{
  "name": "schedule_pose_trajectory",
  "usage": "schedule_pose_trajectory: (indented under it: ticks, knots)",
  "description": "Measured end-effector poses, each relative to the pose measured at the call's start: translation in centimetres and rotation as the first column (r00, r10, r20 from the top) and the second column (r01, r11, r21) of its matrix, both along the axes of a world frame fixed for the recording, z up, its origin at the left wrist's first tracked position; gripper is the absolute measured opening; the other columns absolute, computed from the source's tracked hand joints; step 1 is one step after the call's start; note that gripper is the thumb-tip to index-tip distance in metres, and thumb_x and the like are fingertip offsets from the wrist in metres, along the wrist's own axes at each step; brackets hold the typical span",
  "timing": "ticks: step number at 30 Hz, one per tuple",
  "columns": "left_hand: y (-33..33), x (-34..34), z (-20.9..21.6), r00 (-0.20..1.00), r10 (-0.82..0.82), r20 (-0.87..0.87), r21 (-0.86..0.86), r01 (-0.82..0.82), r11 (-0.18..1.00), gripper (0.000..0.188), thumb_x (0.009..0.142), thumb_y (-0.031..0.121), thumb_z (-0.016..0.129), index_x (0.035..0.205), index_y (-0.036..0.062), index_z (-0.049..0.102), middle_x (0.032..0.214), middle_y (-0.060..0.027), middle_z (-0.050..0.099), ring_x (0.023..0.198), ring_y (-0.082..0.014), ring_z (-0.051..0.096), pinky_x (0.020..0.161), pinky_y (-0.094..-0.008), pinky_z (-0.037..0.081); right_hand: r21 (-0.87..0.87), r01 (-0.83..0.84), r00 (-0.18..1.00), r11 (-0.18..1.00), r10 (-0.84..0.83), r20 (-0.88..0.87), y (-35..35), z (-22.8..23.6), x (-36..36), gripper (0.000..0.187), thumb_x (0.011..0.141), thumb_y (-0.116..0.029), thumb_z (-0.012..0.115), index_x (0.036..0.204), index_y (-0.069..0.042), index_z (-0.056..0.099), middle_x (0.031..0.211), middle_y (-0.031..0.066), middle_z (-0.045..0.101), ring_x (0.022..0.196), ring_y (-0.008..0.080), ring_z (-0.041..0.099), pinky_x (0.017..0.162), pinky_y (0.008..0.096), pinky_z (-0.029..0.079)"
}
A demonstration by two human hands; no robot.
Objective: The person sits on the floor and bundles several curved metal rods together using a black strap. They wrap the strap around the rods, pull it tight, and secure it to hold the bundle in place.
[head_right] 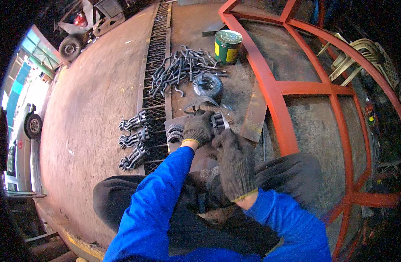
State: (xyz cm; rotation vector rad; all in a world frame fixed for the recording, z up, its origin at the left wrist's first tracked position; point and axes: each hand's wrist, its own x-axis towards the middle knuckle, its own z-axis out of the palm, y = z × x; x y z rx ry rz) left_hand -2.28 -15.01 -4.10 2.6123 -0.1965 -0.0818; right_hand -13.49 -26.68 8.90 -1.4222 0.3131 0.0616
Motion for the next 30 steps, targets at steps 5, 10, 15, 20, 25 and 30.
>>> schedule_pose_trajectory:
  ticks: [5,10,15,20,25,30]
  knots:
    - [-0.1,0.0,3.2,0.969,-0.137,-0.208,-0.085,0.121,0.989,0.039,0.077,0.028,0.065,0.115,0.0152,0.067,0.112,-0.0178,0.067,0.107,-0.0376,0.060,0.093,-0.0466,0.046,0.066,0.096,0.995,0.993,-0.094,-0.035,0.4,-1.4,-3.1,0.032,0.103,-0.028,0.050,0.090,-0.002,0.063,0.084,0.0050,0.063,0.074,0.0119,0.057,0.071,0.0261,0.049]
    - [-0.1,-0.2,1.3,0.995,-0.027,0.098,0.007,0.026,1.000,0.051,0.070,0.040,0.074,0.114,0.0156,0.066,0.112,-0.0162,0.065,0.108,-0.0373,0.059,0.091,-0.0502,0.045,0.222,-0.049,0.999,0.974,0.047,0.013,-1.2,-0.3,-0.4,0.018,0.101,-0.021,0.053,0.104,-0.005,0.061,0.098,0.0055,0.059,0.078,0.0126,0.059,0.068,0.0274,0.053]
    - [-0.4,-0.2,-0.1,0.999,-0.014,0.031,0.039,0.013,0.999,0.069,0.066,0.067,0.072,0.111,0.0158,0.065,0.112,-0.0180,0.065,0.108,-0.0412,0.057,0.092,-0.0507,0.043,-0.409,-0.257,0.919,0.876,0.352,0.176,-1.6,4.1,5.6,0.009,0.089,-0.010,0.060,0.096,-0.004,0.061,0.088,0.0080,0.060,0.077,0.0197,0.061,0.067,0.0328,0.054]
    - [-0.5,-0.5,0.5,1.000,-0.005,0.022,0.017,0.005,1.000,0.078,0.063,0.073,0.071,0.113,0.0128,0.064,0.116,-0.0176,0.063,0.110,-0.0417,0.056,0.093,-0.0517,0.043,-0.973,0.125,0.629,0.194,0.743,0.229,-2.2,4.1,13.7,0.015,0.082,-0.006,0.062,0.097,-0.003,0.061,0.089,0.0117,0.063,0.080,0.0271,0.063,0.073,0.0364,0.053]
    - [-0.2,-0.3,0.1,0.998,-0.049,0.032,-0.037,0.050,0.998,0.081,0.063,0.074,0.070,0.113,0.0106,0.065,0.114,-0.0181,0.063,0.106,-0.0425,0.057,0.088,-0.0506,0.047,-0.658,-0.420,0.687,0.625,0.693,0.219,-2.0,1.4,19.9,0.017,0.086,-0.010,0.061,0.102,-0.003,0.064,0.088,0.0179,0.067,0.087,0.0375,0.065,0.078,0.0440,0.051]
    - [-0.7,-0.4,0.4,0.999,-0.027,0.041,-0.022,0.028,0.999,0.079,0.064,0.072,0.072,0.114,0.0123,0.065,0.119,-0.0173,0.061,0.110,-0.0427,0.055,0.091,-0.0518,0.045,-0.789,-0.615,0.263,0.017,0.947,-0.184,-11.3,-3.8,20.8,0.035,0.093,-0.012,0.054,0.127,-0.003,0.053,0.119,0.0113,0.061,0.111,0.0231,0.059,0.090,0.0385,0.051]
